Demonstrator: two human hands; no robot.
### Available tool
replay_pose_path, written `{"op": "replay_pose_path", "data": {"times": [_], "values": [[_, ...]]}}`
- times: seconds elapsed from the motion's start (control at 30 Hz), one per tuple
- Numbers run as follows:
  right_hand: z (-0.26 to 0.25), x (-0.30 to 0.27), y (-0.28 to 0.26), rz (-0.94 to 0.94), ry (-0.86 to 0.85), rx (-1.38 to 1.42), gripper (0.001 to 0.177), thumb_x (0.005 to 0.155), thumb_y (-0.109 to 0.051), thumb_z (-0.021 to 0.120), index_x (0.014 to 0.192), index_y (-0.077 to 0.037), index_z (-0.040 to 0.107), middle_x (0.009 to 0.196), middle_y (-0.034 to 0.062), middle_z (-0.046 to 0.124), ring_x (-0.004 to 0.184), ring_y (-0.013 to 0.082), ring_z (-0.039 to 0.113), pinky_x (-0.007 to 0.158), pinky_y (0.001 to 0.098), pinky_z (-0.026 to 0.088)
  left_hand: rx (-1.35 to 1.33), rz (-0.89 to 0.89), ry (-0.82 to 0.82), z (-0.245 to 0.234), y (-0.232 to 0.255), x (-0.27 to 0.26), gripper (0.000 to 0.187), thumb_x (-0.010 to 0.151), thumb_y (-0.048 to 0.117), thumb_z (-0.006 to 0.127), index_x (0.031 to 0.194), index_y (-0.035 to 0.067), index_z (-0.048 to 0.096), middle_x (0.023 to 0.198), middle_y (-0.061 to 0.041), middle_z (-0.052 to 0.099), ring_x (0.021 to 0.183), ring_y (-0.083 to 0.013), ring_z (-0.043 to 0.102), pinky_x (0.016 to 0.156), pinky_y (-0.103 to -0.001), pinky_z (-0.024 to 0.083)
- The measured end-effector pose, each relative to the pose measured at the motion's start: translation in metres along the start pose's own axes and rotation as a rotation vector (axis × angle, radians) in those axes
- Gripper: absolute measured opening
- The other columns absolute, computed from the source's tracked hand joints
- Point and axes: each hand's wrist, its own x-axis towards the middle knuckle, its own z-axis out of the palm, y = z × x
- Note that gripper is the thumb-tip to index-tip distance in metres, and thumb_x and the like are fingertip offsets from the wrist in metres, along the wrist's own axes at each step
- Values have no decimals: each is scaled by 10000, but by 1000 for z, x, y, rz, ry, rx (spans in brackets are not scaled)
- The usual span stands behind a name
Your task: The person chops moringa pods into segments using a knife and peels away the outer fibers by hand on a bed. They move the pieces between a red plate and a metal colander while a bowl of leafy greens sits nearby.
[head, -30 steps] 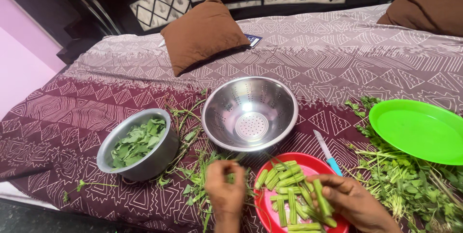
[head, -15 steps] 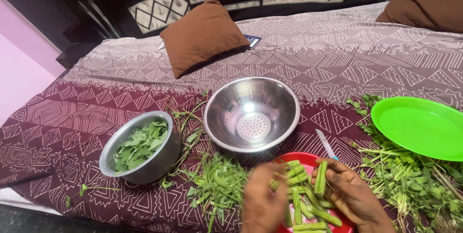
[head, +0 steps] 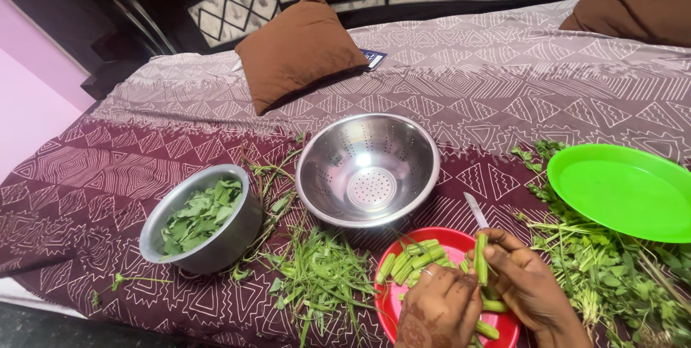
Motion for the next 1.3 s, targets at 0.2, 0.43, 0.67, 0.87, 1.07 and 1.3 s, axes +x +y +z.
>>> {"op": "replay_pose_path", "data": {"times": [0.2,0.43,0.67,0.87,1.07,1.3], "values": [[-13,11,4,-5,22,-207,239,940,-47,618,1171,12,600,908,105,668,756,149,654,656,307,567,22,23,-64,15,-8,-8,205,932,78,730,1073,-63,683,996,-190,662,957,-342,645,784,-426,557],[1,8,15,-8,-55,-396,227,899,-22,634,1114,19,693,871,83,693,688,119,644,583,257,539,-71,-14,-79,21,-11,-9,231,911,97,728,1064,-56,649,1028,-207,652,972,-370,633,906,-482,525],[23,-6,1,244,-12,-190,256,904,-139,640,1125,-11,631,781,72,649,590,149,579,531,299,508,-15,-245,177,-27,-34,-1,112,780,30,741,851,31,655,853,-120,661,867,-294,643,779,-406,533],[36,-16,-9,323,-52,-160,326,904,-123,652,1190,18,590,820,100,654,716,184,641,665,338,556,280,-779,302,-75,-89,-19,46,823,78,697,802,48,669,800,-88,671,795,-237,633,755,-365,525],[46,-12,-4,276,-113,-73,514,921,-149,596,1419,-36,539,910,129,713,832,203,698,786,361,586,486,-1007,107,-79,-121,-49,215,926,60,576,1112,32,680,1034,-115,673,963,-250,612,870,-363,523],[17,2,17,206,-67,-115,429,911,-110,626,1315,34,621,1001,154,744,911,241,728,839,415,592,320,-686,263,-75,-70,-13,146,873,95,688,997,60,759,1111,-140,652,1105,-324,576,950,-410,480]]}}
